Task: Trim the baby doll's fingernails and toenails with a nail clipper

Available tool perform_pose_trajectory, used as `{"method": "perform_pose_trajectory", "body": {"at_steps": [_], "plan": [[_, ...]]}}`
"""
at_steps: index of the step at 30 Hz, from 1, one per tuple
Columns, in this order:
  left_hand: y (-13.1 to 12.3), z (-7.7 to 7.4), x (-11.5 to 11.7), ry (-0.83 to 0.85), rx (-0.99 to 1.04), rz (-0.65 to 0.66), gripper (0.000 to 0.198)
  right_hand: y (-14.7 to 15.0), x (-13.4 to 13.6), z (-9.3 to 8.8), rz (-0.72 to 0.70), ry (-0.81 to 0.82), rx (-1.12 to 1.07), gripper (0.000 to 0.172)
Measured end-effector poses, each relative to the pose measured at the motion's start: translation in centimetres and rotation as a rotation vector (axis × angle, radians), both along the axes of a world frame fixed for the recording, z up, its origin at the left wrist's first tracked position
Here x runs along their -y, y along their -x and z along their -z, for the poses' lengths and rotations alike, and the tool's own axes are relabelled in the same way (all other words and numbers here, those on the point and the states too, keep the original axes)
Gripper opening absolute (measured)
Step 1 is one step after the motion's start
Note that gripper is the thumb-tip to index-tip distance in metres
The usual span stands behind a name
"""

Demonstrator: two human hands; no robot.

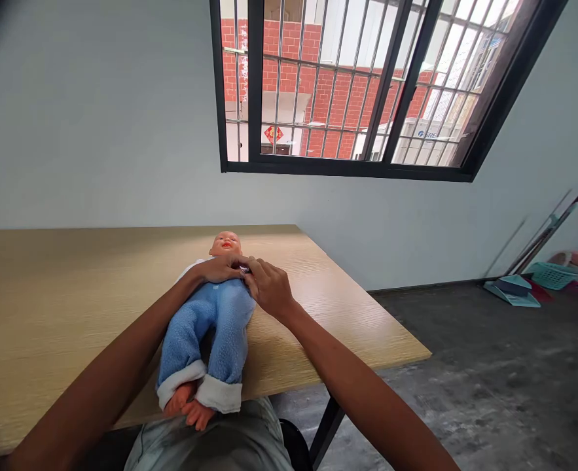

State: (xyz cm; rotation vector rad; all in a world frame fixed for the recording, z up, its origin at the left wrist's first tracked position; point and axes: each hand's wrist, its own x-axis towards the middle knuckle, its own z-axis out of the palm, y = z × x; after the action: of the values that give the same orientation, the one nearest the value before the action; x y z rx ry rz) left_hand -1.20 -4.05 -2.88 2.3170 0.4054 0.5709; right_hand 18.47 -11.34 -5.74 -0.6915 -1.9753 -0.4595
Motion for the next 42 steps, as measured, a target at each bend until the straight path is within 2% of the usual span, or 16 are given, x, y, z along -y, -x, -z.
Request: {"method": "perform_pose_trajectory", "body": {"at_steps": [9,14,18,27,32,40,42], "plan": [[0.01,-0.19,0.23,-0.035,-0.03,-0.031,0.027,0.12,0.15,0.03,-0.018,0.031,-0.05,0.014],[-0.08,-0.32,0.67,-0.007,-0.047,-0.039,0.027,-0.09,-0.06,0.33,-0.007,0.075,-0.101,0.031],[-0.03,-0.18,0.51,-0.01,-0.04,-0.047,0.026,-0.13,-0.02,0.17,-0.021,0.09,-0.064,0.036],[0.13,0.23,0.19,-0.039,-0.047,-0.076,0.027,-0.2,0.09,-0.25,-0.044,0.106,0.025,0.037],[0.22,0.3,-0.15,-0.072,-0.078,-0.095,0.028,-0.33,0.2,-0.44,-0.061,0.121,0.042,0.03],[0.22,0.22,0.0,-0.111,-0.085,-0.126,0.031,-0.32,0.19,-0.21,-0.117,0.173,-0.006,0.029],[0.27,0.21,0.12,-0.11,-0.078,-0.138,0.03,-0.33,0.05,0.12,-0.13,0.195,-0.055,0.033]]}}
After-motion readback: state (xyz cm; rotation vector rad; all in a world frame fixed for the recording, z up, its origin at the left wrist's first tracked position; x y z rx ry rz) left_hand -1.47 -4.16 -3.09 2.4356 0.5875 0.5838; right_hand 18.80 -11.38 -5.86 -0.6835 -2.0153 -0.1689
